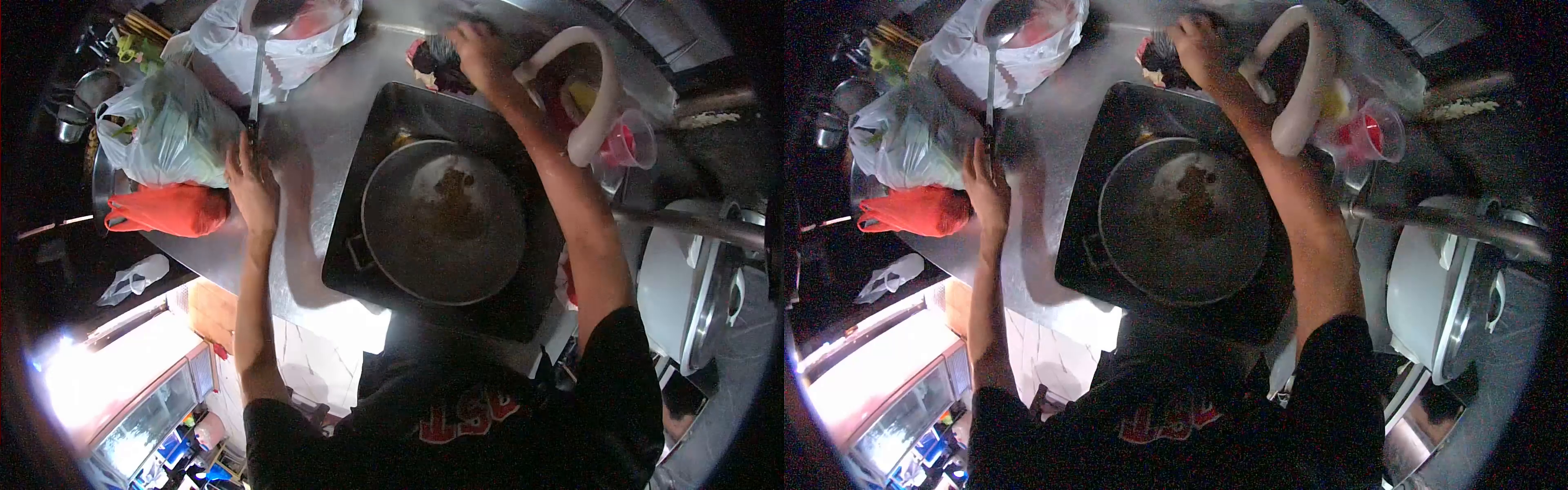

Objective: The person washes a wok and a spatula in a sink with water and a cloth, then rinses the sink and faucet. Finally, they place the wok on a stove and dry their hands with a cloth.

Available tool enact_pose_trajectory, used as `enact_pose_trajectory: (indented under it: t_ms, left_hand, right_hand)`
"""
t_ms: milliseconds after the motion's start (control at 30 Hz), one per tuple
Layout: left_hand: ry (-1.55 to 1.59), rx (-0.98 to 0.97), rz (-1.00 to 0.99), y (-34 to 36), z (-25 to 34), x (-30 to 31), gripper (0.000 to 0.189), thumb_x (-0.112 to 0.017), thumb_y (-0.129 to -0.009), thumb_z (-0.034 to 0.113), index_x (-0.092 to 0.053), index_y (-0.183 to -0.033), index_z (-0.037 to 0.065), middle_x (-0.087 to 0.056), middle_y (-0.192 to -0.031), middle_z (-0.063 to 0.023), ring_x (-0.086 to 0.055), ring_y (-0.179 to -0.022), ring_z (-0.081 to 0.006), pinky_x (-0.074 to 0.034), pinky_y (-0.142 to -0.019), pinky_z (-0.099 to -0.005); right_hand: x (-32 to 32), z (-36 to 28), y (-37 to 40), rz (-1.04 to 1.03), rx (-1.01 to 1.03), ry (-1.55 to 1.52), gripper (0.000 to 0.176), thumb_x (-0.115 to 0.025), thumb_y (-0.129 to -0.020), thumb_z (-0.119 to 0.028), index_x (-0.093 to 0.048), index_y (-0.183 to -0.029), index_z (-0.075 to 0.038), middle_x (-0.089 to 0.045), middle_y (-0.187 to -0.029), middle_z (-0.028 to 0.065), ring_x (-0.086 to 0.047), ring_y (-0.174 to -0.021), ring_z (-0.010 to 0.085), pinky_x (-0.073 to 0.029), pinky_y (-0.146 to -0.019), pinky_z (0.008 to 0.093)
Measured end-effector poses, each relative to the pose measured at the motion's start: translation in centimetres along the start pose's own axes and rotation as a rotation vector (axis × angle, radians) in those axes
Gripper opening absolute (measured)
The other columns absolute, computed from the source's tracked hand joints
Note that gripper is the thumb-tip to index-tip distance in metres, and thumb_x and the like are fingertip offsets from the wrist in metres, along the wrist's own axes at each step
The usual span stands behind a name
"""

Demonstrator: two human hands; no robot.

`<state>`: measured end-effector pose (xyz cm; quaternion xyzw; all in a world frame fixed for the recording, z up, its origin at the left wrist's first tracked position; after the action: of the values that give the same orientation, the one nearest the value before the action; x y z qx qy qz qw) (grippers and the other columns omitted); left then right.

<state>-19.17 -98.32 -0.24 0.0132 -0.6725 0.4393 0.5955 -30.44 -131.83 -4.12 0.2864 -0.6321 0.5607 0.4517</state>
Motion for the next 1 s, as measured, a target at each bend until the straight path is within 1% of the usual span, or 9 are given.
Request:
enact_pose_trajectory:
  t_ms: [100, 200, 367, 433, 467, 533, 567, 900, 1000]
  left_hand:
    - [0.366, 0.348, -0.444, 7.0, 1.5, -0.5, 0.033, -0.053, -0.076, 0.004, -0.049, -0.109, 0.002, -0.055, -0.090, -0.0221, -0.055, -0.079, -0.0356, -0.044, -0.069, -0.0445]
    - [0.438, 0.233, -0.744, 15.7, 7.2, -2.1, 0.027, -0.048, -0.080, 0.014, -0.052, -0.103, 0.000, -0.056, -0.087, -0.0237, -0.056, -0.078, -0.0381, -0.046, -0.068, -0.0440]
    - [0.330, 0.599, -1.050, 23.4, 6.3, -7.5, 0.033, -0.046, -0.080, 0.014, -0.047, -0.101, -0.010, -0.052, -0.100, -0.0269, -0.052, -0.087, -0.0420, -0.044, -0.077, -0.0417]
    - [0.383, 0.457, -1.197, 24.3, 5.9, -10.2, 0.033, -0.045, -0.079, 0.013, -0.046, -0.101, -0.011, -0.052, -0.100, -0.0276, -0.052, -0.087, -0.0422, -0.044, -0.077, -0.0421]
    - [0.426, 0.317, -1.345, 25.4, 6.2, -11.4, 0.033, -0.045, -0.079, 0.013, -0.045, -0.101, -0.012, -0.052, -0.100, -0.0283, -0.052, -0.087, -0.0424, -0.044, -0.076, -0.0424]
    - [0.370, 0.399, -1.138, 24.8, 6.2, -10.3, 0.028, -0.041, -0.079, 0.009, -0.047, -0.101, -0.008, -0.054, -0.094, -0.0263, -0.053, -0.089, -0.0390, -0.043, -0.074, -0.0445]
    - [0.808, 0.858, -1.049, 27.0, 5.3, -11.6, 0.033, -0.041, -0.079, 0.007, -0.043, -0.109, -0.008, -0.050, -0.103, -0.0274, -0.048, -0.098, -0.0404, -0.040, -0.081, -0.0444]
    - [0.897, 0.586, -1.085, 23.1, 6.1, -10.1, 0.034, -0.039, -0.087, 0.011, -0.042, -0.119, 0.002, -0.045, -0.120, -0.0186, -0.043, -0.111, -0.0317, -0.033, -0.094, -0.0358]
    - [1.181, 1.010, -1.076, 24.0, 6.1, -11.1, 0.036, -0.037, -0.089, 0.018, -0.041, -0.119, 0.000, -0.048, -0.116, -0.0186, -0.044, -0.107, -0.0295, -0.031, -0.092, -0.0362]
  right_hand:
    - [8.5, -3.3, 2.3, 0.362, 0.038, -0.136, 0.044, -0.051, -0.065, 0.009, -0.053, -0.106, -0.007, -0.051, -0.097, 0.0088, -0.049, -0.089, 0.0279, -0.042, -0.076, 0.0382]
    - [6.2, -7.2, 9.0, 0.076, -0.157, -0.346, 0.045, -0.051, -0.066, 0.010, -0.051, -0.109, -0.005, -0.050, -0.099, 0.0126, -0.049, -0.091, 0.0304, -0.041, -0.078, 0.0385]
    - [-13.0, -7.9, 36.6, -0.361, -0.510, -0.147, 0.032, -0.043, -0.083, -0.006, -0.047, -0.114, -0.002, -0.044, -0.117, 0.0185, -0.043, -0.107, 0.0353, -0.037, -0.088, 0.0424]
    - [-13.3, -6.8, 40.7, -0.625, -1.219, -0.581, 0.036, -0.042, -0.083, -0.007, -0.041, -0.119, -0.001, -0.037, -0.126, 0.0192, -0.036, -0.114, 0.0371, -0.032, -0.094, 0.0451]
    - [-11.3, -7.4, 40.4, -0.611, -1.217, -0.582, 0.036, -0.042, -0.083, -0.007, -0.041, -0.119, -0.001, -0.037, -0.126, 0.0192, -0.036, -0.114, 0.0371, -0.032, -0.094, 0.0451]
    - [-8.2, -11.5, 34.6, -0.525, -0.285, 0.003, 0.042, -0.042, -0.084, -0.012, -0.036, -0.124, -0.001, -0.036, -0.125, 0.0187, -0.034, -0.116, 0.0374, -0.028, -0.096, 0.0466]
    - [-10.5, -11.0, 33.9, -0.510, -0.283, -0.002, 0.042, -0.042, -0.084, -0.012, -0.036, -0.124, -0.001, -0.036, -0.125, 0.0187, -0.034, -0.116, 0.0374, -0.028, -0.096, 0.0466]
    - [-17.4, -18.6, 30.8, -0.497, -0.355, -0.269, 0.048, -0.043, -0.084, -0.018, -0.031, -0.126, 0.001, -0.038, -0.122, 0.0203, -0.033, -0.117, 0.0363, -0.026, -0.097, 0.0468]
    - [-15.5, -24.6, 29.9, -0.487, -0.251, -0.454, 0.048, -0.043, -0.084, -0.019, -0.031, -0.126, 0.001, -0.038, -0.122, 0.0205, -0.033, -0.117, 0.0363, -0.027, -0.097, 0.0468]
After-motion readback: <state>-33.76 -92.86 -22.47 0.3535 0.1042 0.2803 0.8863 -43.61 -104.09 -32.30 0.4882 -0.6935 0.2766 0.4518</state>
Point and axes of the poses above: each hand's wrist, its own y-axis away from the middle knuckle, its own x-axis out of the back of the hand, z = x × y, the point moved 8 cm from there along -y, towards the middle knuckle
